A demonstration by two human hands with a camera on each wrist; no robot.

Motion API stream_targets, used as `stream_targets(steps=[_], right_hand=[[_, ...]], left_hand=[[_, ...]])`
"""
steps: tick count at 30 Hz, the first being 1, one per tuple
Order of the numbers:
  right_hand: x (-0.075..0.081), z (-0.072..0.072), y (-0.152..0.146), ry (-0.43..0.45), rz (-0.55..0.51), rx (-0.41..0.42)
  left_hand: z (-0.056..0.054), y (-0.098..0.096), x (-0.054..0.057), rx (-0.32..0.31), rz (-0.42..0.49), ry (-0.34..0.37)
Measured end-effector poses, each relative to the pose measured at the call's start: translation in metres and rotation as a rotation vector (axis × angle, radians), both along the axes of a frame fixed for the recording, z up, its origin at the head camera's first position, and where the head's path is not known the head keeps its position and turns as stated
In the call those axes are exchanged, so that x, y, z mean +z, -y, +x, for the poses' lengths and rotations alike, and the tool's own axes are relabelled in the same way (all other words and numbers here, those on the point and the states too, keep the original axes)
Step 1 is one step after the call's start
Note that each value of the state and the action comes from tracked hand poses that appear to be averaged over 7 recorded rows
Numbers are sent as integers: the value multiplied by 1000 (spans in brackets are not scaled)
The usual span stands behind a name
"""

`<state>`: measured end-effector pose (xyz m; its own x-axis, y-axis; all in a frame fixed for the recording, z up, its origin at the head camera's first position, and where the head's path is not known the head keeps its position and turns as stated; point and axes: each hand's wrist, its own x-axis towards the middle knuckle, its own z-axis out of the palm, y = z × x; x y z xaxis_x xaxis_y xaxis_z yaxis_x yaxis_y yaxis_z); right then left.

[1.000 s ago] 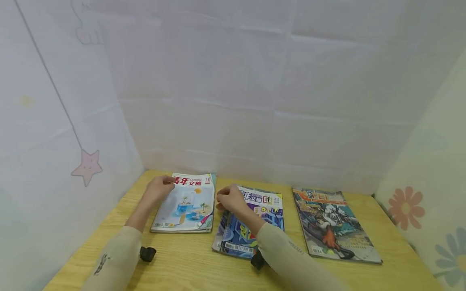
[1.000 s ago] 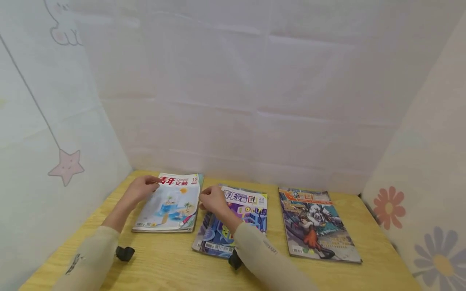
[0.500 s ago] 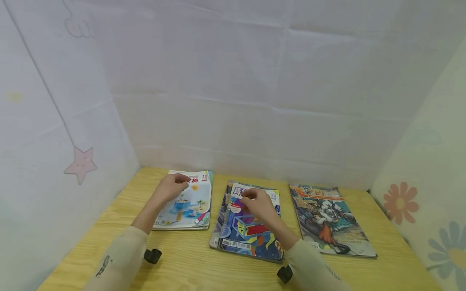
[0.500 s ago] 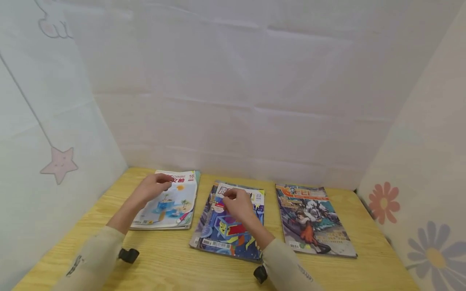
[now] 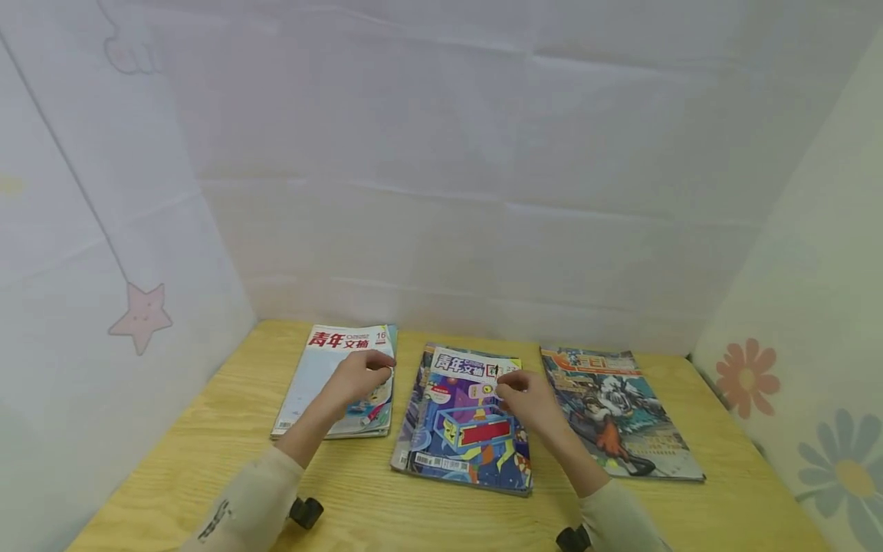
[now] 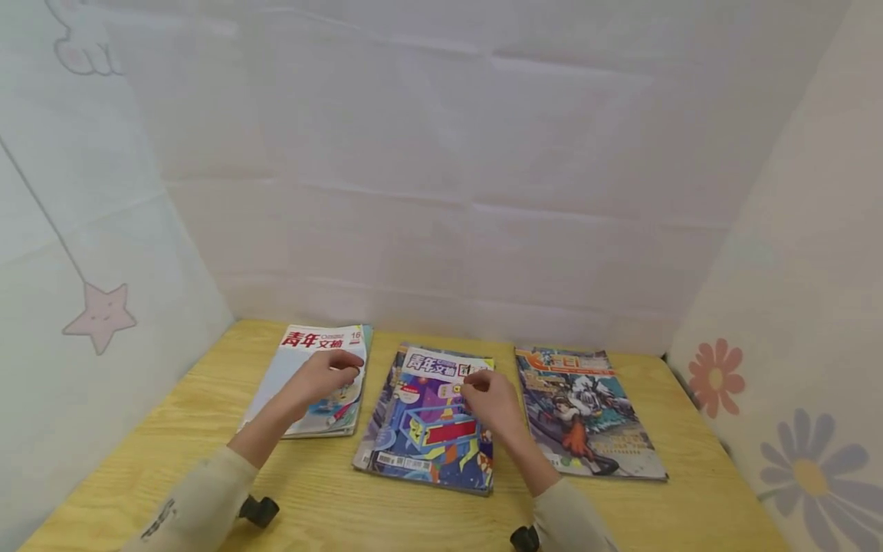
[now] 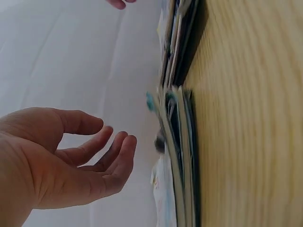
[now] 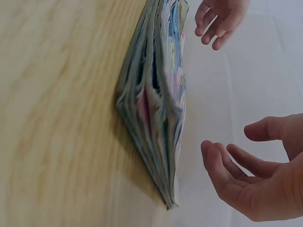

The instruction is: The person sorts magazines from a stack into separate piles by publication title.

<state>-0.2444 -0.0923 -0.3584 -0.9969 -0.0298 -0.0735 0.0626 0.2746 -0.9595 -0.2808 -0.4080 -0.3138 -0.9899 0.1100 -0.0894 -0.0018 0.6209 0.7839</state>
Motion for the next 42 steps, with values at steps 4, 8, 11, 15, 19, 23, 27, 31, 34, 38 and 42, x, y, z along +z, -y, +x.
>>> stream_targets(steps=[4,8,11,15,19,23,27,31,34,38,42], right_hand=[[-7,2,-12,-8,114,-28],[-13,0,-19,-73,195,-11],[-14,-3,-23,-102,232,8],[-15,-5,-25,-81,327,24],[-18,-6,-25,25,281,33],[-21,-7,-27,104,153,32],[-23,-7,-30,118,174,7],[-26,-9,-34,127,258,1],[-27,-10,-36,139,255,17],[-30,-11,-38,155,184,41],[-31,-11,-39,177,99,49]], left_hand=[[3,-13,-6,-17,96,52],[5,-21,-10,-45,239,130],[5,-25,-12,-67,309,228],[7,-26,-14,-101,273,319],[8,-27,-17,-133,256,344],[8,-30,-18,-131,274,352],[10,-33,-20,-115,280,349],[11,-37,-21,-97,257,332],[11,-40,-22,-76,231,316],[10,-44,-24,-50,194,279],[11,-45,-29,-35,173,226]])
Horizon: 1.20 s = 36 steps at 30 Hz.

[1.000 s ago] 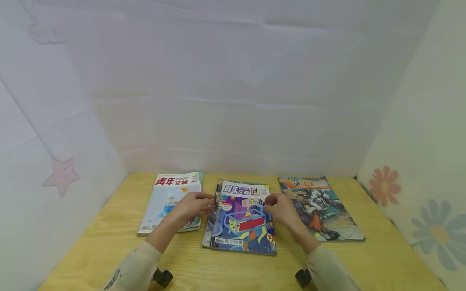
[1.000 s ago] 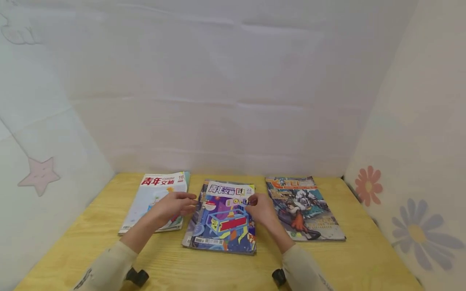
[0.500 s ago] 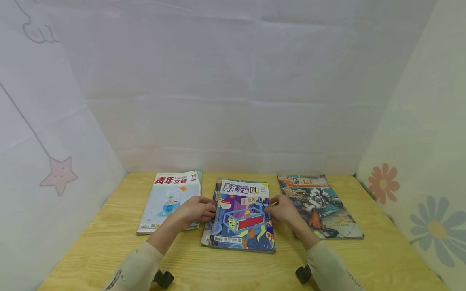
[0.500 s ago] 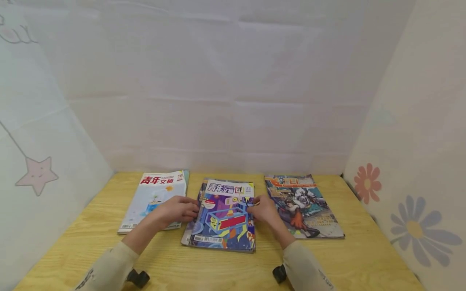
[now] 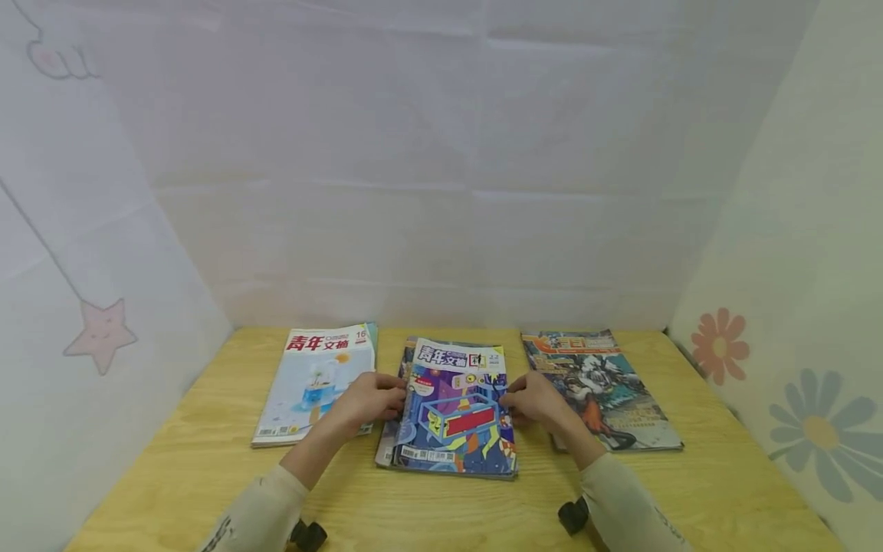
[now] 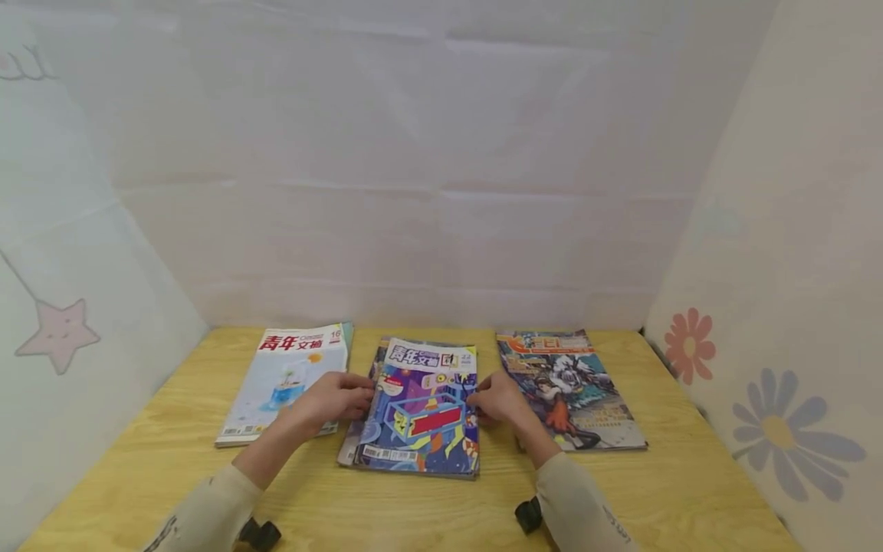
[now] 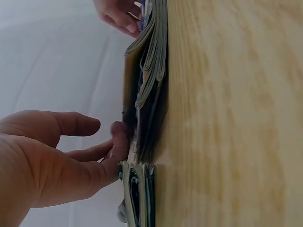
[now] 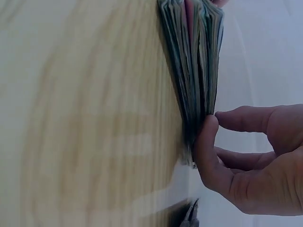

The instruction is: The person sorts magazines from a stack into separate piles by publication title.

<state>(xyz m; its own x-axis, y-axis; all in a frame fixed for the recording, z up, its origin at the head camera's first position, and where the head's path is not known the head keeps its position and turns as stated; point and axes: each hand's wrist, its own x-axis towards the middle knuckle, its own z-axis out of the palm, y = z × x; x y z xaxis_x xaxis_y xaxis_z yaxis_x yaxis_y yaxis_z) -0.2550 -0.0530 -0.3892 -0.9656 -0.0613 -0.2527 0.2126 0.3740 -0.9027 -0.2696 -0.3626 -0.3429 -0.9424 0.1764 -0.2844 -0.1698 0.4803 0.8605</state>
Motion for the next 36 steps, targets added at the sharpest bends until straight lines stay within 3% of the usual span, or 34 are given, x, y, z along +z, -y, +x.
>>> stream_targets(steps=[12,18,21,36], right_hand=[[14,1,-1,21,-64,15],[17,3,0,45,-51,60],[18,4,0,81,-96,87],[33,8,2,82,-154,54]], left_hand=[[1,-4,-8,11,110,-29],[-1,-3,-14,10,167,22],[0,-2,-16,3,198,34],[3,-4,-7,59,206,-3]])
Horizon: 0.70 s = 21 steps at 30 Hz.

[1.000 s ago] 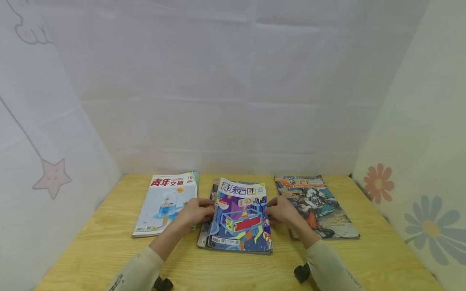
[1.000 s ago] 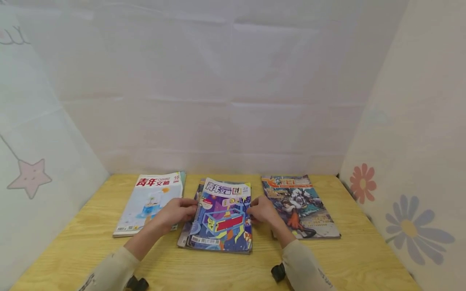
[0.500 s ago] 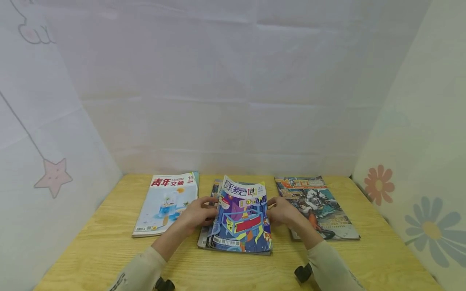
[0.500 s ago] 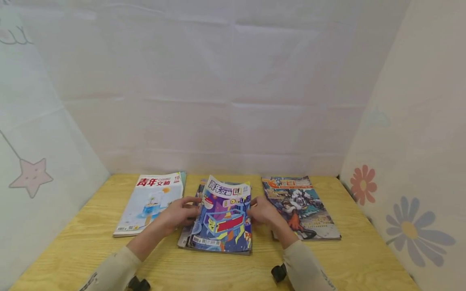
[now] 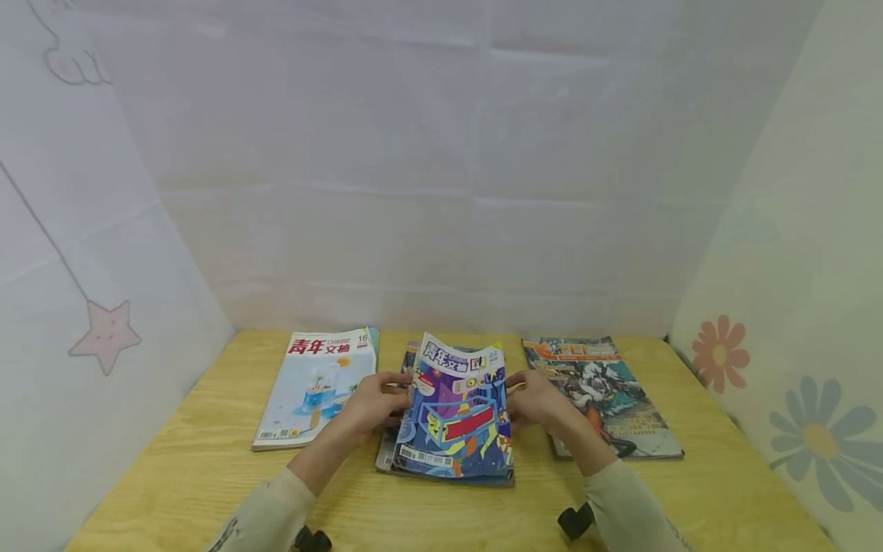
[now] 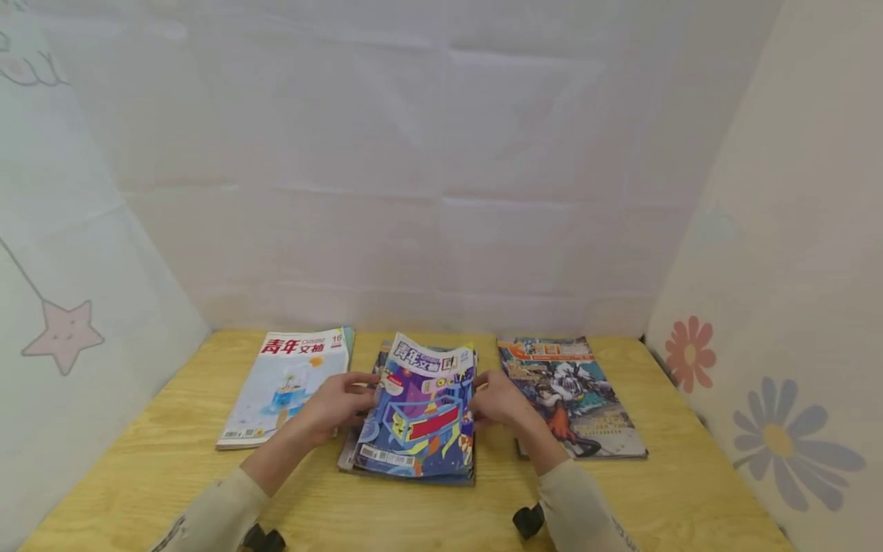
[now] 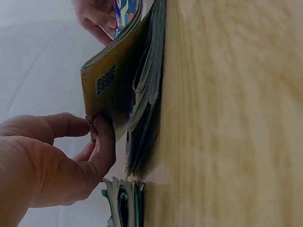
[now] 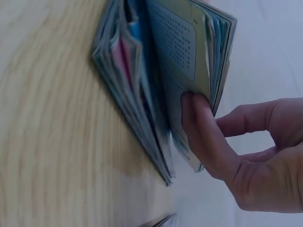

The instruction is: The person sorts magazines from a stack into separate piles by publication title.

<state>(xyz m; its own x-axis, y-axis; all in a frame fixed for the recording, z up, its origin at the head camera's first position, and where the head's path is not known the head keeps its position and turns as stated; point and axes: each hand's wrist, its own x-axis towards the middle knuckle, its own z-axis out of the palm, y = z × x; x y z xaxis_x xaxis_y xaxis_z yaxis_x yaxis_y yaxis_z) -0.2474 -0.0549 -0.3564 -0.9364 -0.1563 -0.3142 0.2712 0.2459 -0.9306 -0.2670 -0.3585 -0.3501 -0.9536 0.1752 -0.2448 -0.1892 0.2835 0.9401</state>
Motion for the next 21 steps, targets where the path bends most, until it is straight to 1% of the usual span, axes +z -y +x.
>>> stream_targets(steps=[2,6,9,12,16,21], right_hand=[[5,1,2,-7,-11,-11],[14,5,6,-37,-37,-36],[15,7,12,-72,-55,-47],[14,7,20,-114,-77,-38],[10,1,33,-143,-118,-31],[6,-12,48,-155,-155,-53]], left_hand=[[-1,3,3,4,-3,-15],[-2,10,11,10,1,-42],[0,18,17,15,20,-48],[1,25,22,25,25,-51],[-1,36,29,45,10,-69],[-6,55,35,74,2,-65]])
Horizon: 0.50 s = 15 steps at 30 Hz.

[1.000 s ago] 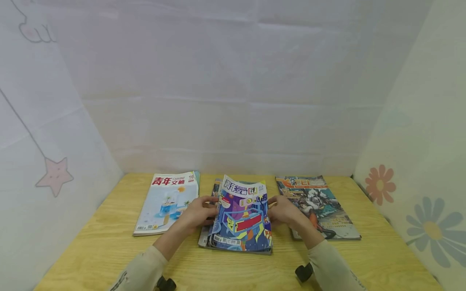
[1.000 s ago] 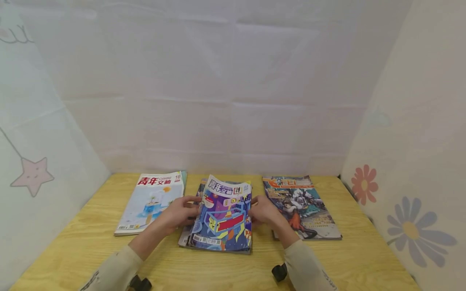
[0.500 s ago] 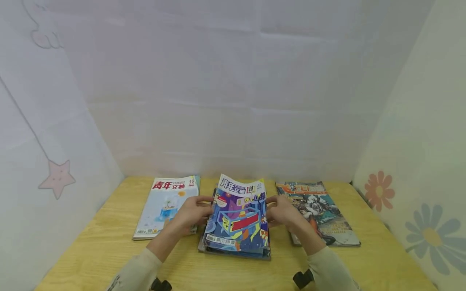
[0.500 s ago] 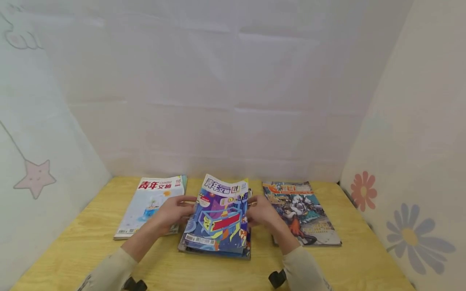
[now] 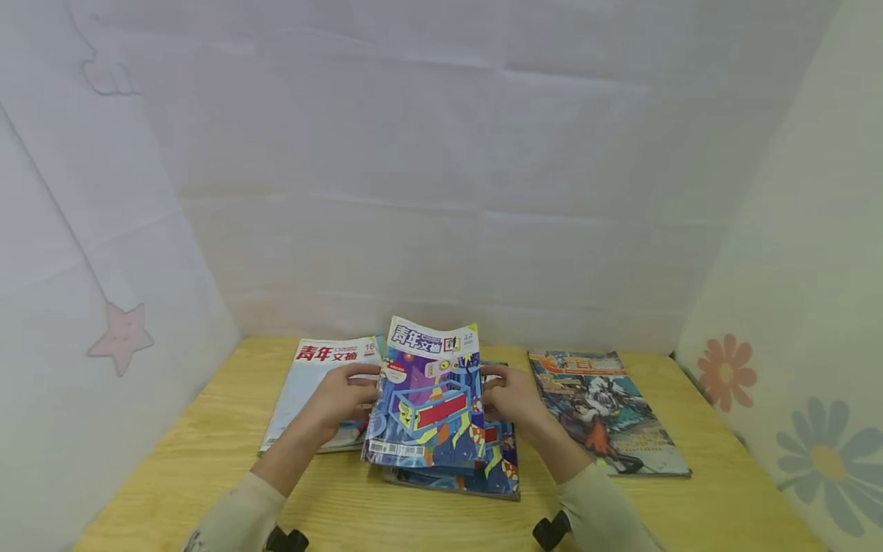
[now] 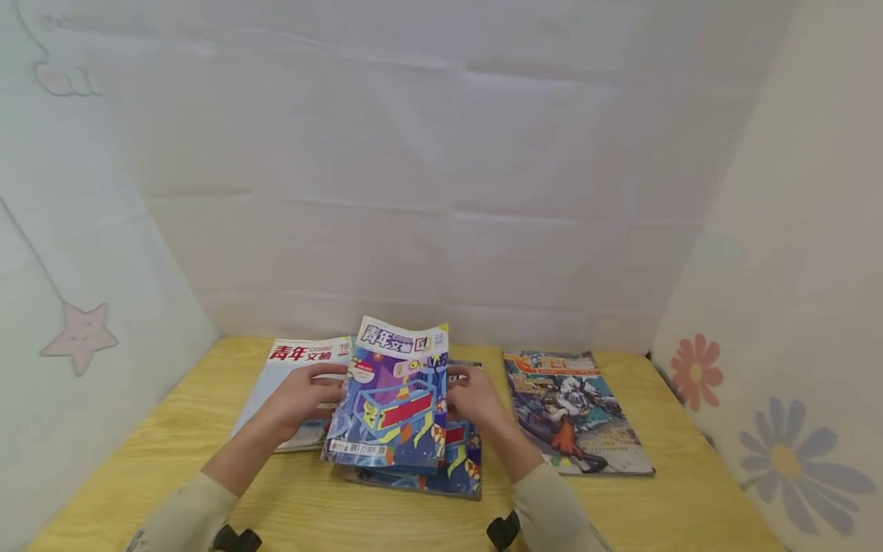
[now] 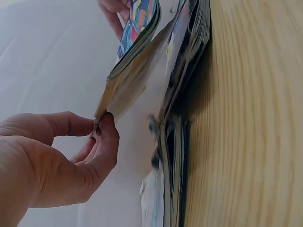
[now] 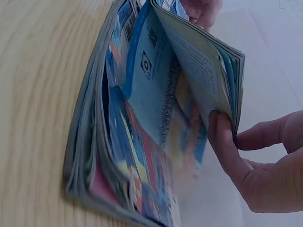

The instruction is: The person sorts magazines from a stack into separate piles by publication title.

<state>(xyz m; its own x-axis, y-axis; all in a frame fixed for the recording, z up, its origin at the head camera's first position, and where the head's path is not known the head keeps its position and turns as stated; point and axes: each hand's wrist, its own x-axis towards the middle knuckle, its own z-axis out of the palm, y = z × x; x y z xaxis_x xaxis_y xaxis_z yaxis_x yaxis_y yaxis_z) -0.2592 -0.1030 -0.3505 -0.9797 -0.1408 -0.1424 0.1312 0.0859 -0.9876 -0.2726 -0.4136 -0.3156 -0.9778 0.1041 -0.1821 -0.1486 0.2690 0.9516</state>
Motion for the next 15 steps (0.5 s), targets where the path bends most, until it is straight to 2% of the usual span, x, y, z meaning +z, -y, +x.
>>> stream_targets(steps=[3,9,15], right_hand=[[-4,-9,11,18,-49,16],[-13,-24,35,66,-122,68],[-18,-40,71,57,-136,118]], left_hand=[[-2,16,4,8,11,10],[-8,48,14,-28,-13,-7],[-16,80,18,16,-62,-13]])
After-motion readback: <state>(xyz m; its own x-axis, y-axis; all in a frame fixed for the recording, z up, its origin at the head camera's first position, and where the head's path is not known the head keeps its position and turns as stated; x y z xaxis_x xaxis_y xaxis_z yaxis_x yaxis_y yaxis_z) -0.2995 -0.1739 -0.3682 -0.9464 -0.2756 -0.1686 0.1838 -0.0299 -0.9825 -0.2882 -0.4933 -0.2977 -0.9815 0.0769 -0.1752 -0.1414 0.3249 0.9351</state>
